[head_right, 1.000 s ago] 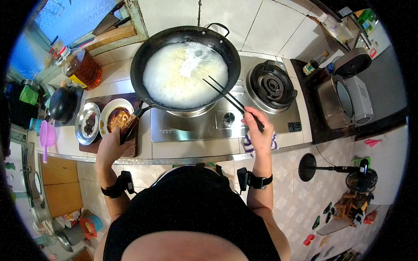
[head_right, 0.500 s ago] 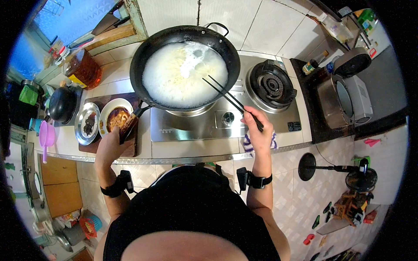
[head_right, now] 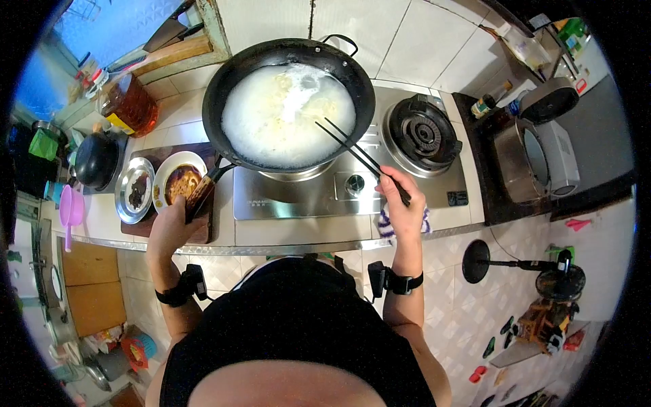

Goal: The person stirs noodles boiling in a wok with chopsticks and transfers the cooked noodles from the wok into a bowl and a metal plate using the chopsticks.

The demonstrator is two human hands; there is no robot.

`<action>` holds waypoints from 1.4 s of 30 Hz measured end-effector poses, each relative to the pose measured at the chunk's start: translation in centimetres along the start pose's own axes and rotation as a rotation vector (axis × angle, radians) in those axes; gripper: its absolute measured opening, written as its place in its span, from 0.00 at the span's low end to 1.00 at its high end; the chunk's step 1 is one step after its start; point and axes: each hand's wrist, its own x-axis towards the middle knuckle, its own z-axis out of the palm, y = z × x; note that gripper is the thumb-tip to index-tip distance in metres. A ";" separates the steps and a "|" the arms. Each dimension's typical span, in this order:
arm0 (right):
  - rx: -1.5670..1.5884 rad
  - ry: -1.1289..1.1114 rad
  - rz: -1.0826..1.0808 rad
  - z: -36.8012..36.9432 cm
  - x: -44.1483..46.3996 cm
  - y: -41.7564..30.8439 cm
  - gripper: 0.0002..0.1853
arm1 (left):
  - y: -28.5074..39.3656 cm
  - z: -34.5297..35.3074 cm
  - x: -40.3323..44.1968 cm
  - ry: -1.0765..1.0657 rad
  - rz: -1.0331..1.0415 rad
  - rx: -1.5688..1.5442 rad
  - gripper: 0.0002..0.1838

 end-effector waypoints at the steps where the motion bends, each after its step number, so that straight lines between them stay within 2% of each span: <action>1: 0.002 -0.001 0.006 0.0 0.0 0.0 0.11 | 0.0 0.0 0.0 0.002 0.004 0.004 0.23; 31: -0.047 -0.036 -0.015 0.7 0.2 0.0 0.13 | -1.2 1.0 0.1 0.005 0.006 -0.038 0.21; 42: -0.008 -0.047 0.008 1.0 0.3 0.2 0.11 | -0.7 0.7 -0.1 0.015 0.014 -0.037 0.20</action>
